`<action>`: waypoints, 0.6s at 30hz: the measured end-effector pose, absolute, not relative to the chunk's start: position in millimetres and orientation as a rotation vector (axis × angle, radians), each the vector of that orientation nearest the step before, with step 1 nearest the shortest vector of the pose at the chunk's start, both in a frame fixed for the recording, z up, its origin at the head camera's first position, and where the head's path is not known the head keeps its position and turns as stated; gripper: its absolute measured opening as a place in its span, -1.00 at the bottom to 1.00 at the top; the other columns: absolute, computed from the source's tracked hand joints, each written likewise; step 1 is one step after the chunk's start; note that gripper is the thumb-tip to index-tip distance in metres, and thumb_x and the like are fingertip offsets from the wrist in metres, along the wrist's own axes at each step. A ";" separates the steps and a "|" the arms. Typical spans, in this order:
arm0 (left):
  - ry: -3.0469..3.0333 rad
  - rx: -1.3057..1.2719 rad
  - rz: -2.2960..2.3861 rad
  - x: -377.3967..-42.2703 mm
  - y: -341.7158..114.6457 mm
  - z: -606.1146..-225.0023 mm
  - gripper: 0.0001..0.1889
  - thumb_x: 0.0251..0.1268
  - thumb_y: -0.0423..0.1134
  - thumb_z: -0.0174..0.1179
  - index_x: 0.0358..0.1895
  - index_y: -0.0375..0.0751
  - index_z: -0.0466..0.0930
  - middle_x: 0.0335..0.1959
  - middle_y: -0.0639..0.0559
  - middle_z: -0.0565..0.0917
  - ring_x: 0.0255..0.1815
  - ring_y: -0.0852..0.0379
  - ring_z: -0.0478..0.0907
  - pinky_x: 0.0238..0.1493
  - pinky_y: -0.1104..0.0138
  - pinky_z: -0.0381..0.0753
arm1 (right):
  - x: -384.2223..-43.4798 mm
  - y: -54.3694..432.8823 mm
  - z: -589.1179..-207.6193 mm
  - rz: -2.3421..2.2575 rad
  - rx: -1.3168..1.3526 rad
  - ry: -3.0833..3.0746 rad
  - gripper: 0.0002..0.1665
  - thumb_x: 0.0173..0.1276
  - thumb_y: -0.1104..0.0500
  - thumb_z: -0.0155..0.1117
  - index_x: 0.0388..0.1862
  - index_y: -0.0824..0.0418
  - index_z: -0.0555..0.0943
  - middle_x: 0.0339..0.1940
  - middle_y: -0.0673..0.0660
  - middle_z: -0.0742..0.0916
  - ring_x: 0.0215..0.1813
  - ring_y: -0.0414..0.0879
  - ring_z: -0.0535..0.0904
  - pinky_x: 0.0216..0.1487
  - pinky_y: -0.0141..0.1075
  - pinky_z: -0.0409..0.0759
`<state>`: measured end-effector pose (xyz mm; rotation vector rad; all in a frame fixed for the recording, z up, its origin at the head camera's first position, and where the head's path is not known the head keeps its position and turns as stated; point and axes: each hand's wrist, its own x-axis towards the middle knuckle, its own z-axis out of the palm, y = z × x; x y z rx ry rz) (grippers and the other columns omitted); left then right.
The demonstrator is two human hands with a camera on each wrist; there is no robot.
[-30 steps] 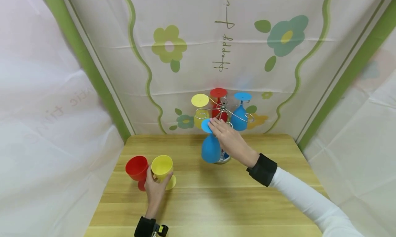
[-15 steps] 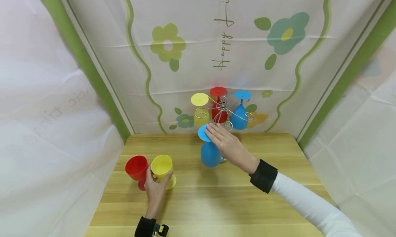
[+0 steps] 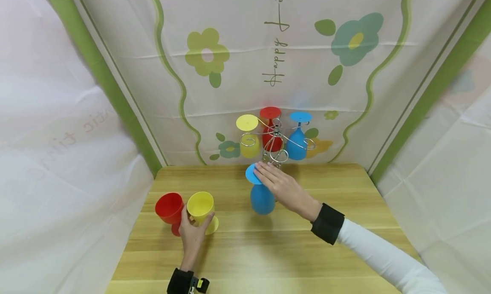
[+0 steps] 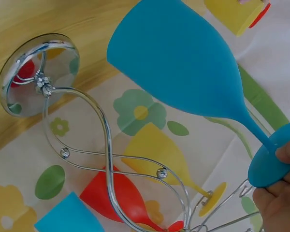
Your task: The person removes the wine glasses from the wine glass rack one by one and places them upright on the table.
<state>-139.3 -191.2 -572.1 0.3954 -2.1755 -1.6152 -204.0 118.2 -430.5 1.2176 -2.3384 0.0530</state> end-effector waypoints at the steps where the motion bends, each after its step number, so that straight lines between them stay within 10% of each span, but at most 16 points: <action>1: -2.173 0.395 -1.619 -139.1 -191.1 -572.4 -0.06 0.07 -0.15 0.58 0.52 -0.11 0.25 0.39 -0.12 0.50 0.32 -0.05 0.49 0.05 0.69 0.37 | -203.7 118.7 -432.0 0.055 1.222 -2.346 0.14 -0.13 0.19 0.75 0.47 0.38 0.41 0.48 0.28 0.53 0.52 0.16 0.44 0.51 -0.01 0.41; 18: -2.155 0.402 -1.619 -139.7 -189.4 -573.3 -0.06 0.06 -0.16 0.59 0.52 -0.13 0.26 0.38 -0.17 0.51 0.29 -0.07 0.48 0.08 0.58 0.40 | -220.1 162.7 -470.7 0.261 1.098 -2.419 -0.23 0.11 0.49 0.52 0.35 0.43 0.50 0.32 0.36 0.65 0.33 0.23 0.62 0.31 0.04 0.59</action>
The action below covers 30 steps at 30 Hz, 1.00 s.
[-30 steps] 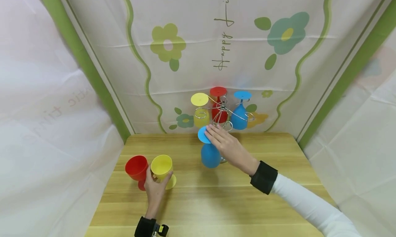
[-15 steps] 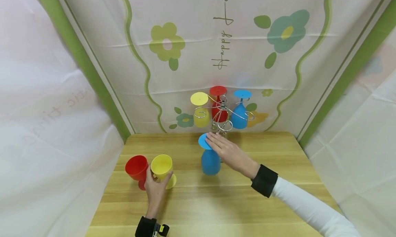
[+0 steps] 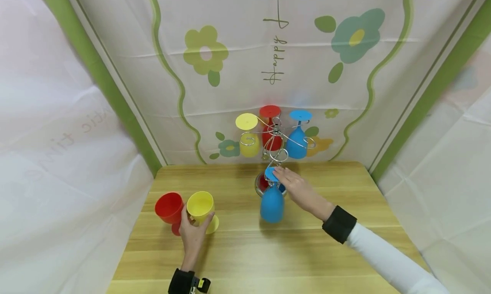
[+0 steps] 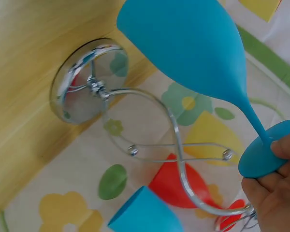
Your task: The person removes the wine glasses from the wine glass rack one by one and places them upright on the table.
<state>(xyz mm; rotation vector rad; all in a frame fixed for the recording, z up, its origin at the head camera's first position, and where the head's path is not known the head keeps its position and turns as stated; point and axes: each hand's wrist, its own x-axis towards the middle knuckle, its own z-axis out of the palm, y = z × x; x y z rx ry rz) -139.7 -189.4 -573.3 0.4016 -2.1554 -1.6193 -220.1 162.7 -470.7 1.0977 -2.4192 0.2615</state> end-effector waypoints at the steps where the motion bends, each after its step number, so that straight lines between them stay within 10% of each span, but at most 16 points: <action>1: -2.153 0.401 -1.620 -139.4 -189.3 -573.2 -0.06 0.06 -0.17 0.59 0.52 -0.13 0.26 0.38 -0.17 0.51 0.29 -0.07 0.48 0.07 0.60 0.39 | -220.9 166.9 -472.8 0.283 1.081 -2.432 -0.26 0.15 0.51 0.47 0.35 0.45 0.50 0.31 0.37 0.65 0.32 0.24 0.63 0.29 0.04 0.60; 6: -2.163 0.420 -1.624 -138.0 -188.7 -573.1 -0.06 0.08 -0.14 0.58 0.53 -0.10 0.25 0.40 -0.13 0.50 0.30 -0.05 0.48 0.11 0.58 0.42 | -221.5 187.6 -480.5 0.454 0.964 -2.549 -0.41 0.33 0.52 0.28 0.36 0.45 0.47 0.25 0.41 0.68 0.22 0.28 0.68 0.15 0.06 0.68; 13: -2.137 0.405 -1.651 -138.8 -188.3 -572.8 -0.06 0.07 -0.18 0.58 0.53 -0.14 0.24 0.41 -0.20 0.48 0.33 -0.15 0.45 0.34 -0.07 0.49 | -222.6 206.0 -485.1 0.711 0.765 -2.636 -0.60 0.56 0.42 0.04 0.31 0.36 0.53 -0.03 0.32 0.79 -0.17 0.06 0.78 -0.15 -0.09 0.78; 19: -2.141 0.411 -1.651 -139.5 -188.4 -572.7 -0.06 0.09 -0.18 0.57 0.53 -0.16 0.23 0.41 -0.22 0.47 0.33 -0.16 0.45 0.34 -0.14 0.48 | -220.9 217.4 -493.2 1.009 0.596 -2.685 -0.68 0.58 0.42 0.00 0.21 0.43 0.55 -0.47 0.16 0.61 -0.62 -0.27 0.37 -0.55 -0.39 0.41; 30: -2.158 0.408 -1.629 -139.6 -188.4 -571.9 -0.08 0.10 -0.17 0.56 0.52 -0.17 0.24 0.39 -0.23 0.49 0.31 -0.17 0.44 0.33 -0.15 0.48 | -217.0 221.3 -503.2 1.434 0.358 -2.757 -0.81 0.61 0.34 0.00 -0.07 0.45 0.54 -0.47 0.17 0.52 -0.45 -0.13 0.46 -0.40 -0.33 0.49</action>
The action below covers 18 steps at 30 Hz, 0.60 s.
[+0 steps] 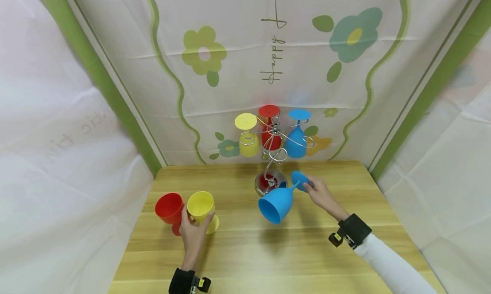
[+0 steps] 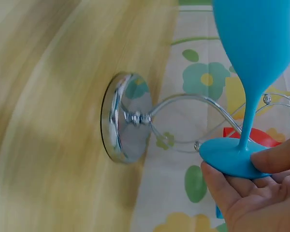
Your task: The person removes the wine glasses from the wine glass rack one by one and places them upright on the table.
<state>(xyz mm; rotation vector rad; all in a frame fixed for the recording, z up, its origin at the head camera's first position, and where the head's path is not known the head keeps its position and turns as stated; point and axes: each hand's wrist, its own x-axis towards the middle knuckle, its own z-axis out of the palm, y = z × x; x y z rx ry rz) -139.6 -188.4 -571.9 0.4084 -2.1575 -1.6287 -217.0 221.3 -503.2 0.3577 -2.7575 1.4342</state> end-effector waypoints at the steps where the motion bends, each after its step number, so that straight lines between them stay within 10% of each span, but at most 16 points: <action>1: -2.159 0.411 -1.630 -139.7 -188.5 -571.9 -0.08 0.10 -0.17 0.56 0.52 -0.17 0.24 0.39 -0.22 0.48 0.32 -0.16 0.44 0.33 -0.13 0.48 | -215.7 220.6 -504.4 1.493 0.338 -2.768 -0.78 0.62 0.33 -0.02 -0.01 0.47 0.53 -0.39 0.25 0.59 -0.37 -0.04 0.58 -0.34 -0.31 0.61; 7: -2.159 0.412 -1.637 -139.9 -189.0 -571.3 -0.06 0.08 -0.19 0.57 0.53 -0.16 0.24 0.40 -0.22 0.48 0.34 -0.15 0.44 0.32 -0.08 0.48 | -209.6 215.2 -517.6 1.924 0.201 -2.799 -0.44 0.68 0.30 -0.16 0.52 0.57 0.16 0.42 0.61 0.43 0.43 0.45 0.42 0.32 0.09 0.58; 18: -2.158 0.395 -1.638 -139.8 -189.0 -571.3 -0.07 0.10 -0.20 0.56 0.53 -0.19 0.24 0.40 -0.27 0.48 0.34 -0.22 0.44 0.32 -0.17 0.49 | -196.0 206.7 -549.7 2.346 0.062 -2.712 -0.51 0.66 0.25 -0.12 0.39 0.56 0.34 0.13 0.35 0.65 0.06 0.04 0.64 0.19 -0.09 0.68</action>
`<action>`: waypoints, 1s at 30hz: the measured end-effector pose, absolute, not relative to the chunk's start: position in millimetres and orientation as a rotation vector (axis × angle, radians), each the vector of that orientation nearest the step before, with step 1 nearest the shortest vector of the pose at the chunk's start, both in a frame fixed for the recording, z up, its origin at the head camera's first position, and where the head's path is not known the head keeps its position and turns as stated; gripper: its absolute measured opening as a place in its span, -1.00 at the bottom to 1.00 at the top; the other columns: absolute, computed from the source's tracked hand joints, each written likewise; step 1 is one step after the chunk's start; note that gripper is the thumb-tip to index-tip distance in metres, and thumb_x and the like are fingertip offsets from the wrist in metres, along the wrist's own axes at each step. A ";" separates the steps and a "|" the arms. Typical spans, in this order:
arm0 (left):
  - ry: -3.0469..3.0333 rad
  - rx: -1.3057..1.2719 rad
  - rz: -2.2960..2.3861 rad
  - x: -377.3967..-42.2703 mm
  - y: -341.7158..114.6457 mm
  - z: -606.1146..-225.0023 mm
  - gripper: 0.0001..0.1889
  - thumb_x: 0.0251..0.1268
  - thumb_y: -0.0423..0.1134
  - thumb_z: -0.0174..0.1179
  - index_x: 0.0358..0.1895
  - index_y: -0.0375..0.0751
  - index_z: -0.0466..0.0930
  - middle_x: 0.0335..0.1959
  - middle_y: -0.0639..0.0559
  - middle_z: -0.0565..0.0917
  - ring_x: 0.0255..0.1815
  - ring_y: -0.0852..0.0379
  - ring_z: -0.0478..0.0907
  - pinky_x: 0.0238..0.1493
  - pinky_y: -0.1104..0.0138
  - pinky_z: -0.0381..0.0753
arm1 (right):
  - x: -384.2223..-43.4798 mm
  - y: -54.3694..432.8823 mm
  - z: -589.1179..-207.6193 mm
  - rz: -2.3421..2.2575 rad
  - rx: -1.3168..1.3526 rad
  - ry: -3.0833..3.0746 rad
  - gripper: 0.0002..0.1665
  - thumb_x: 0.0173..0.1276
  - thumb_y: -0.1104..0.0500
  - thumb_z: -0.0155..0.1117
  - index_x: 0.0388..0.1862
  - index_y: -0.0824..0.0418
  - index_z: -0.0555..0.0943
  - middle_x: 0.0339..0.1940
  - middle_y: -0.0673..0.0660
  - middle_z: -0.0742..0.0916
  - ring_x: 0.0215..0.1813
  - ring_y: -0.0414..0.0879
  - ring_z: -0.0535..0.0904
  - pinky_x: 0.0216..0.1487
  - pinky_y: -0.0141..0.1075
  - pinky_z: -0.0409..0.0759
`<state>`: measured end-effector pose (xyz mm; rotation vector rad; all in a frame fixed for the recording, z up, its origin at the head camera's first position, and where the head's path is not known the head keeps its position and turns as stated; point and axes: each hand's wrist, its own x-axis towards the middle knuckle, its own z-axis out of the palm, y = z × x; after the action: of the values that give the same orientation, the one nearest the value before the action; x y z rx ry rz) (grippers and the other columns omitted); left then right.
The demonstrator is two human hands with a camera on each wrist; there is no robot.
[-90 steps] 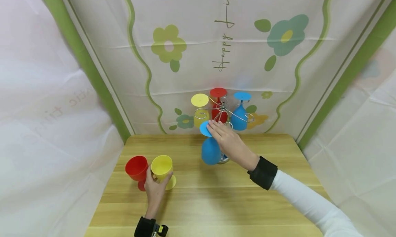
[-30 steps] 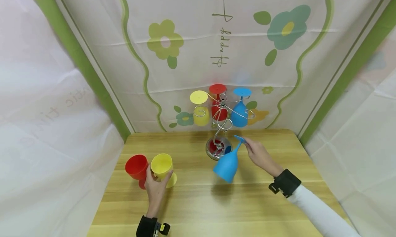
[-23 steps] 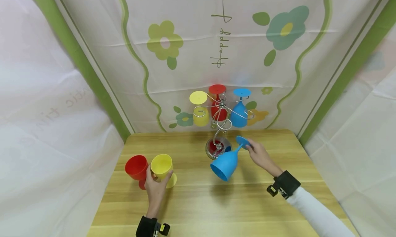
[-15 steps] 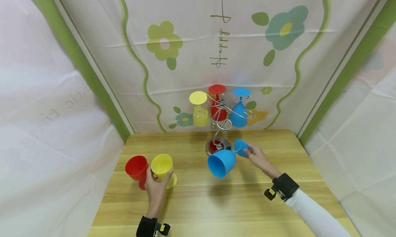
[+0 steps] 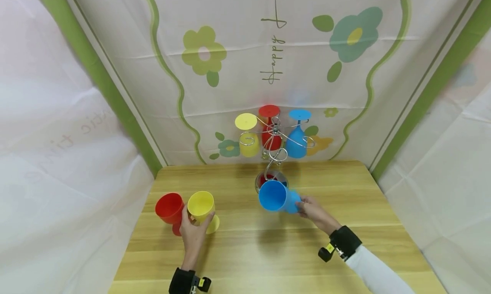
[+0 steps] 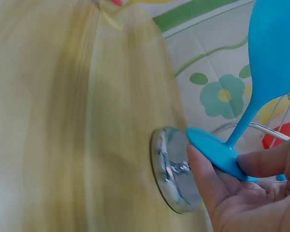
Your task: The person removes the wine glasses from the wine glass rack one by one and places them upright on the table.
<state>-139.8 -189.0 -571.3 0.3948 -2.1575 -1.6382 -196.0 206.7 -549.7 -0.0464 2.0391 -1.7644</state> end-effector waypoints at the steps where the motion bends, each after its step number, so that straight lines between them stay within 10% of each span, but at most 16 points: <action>1: -2.156 0.394 -1.635 -139.9 -188.7 -571.5 -0.08 0.10 -0.19 0.56 0.52 -0.19 0.24 0.39 -0.27 0.48 0.34 -0.23 0.44 0.32 -0.17 0.50 | -195.3 205.9 -551.7 -1.775 -0.060 2.002 -0.49 0.66 0.26 -0.13 0.41 0.58 0.30 0.17 0.37 0.63 0.08 0.03 0.65 0.24 -0.05 0.67; 30: -2.050 0.081 -1.391 -138.2 -171.8 -528.6 0.03 -0.05 -0.28 0.62 0.54 -0.22 0.23 0.49 -0.23 0.39 0.44 -0.26 0.35 0.43 -0.29 0.32 | -184.2 190.5 -568.8 -1.802 -0.090 1.740 -0.46 0.67 0.24 -0.13 0.47 0.55 0.25 0.29 0.39 0.61 0.12 0.01 0.71 0.39 0.14 0.48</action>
<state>-138.2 -171.8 -528.6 0.0814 -2.0496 -1.3911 -184.2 190.5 -568.8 -0.0899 1.7401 -1.8023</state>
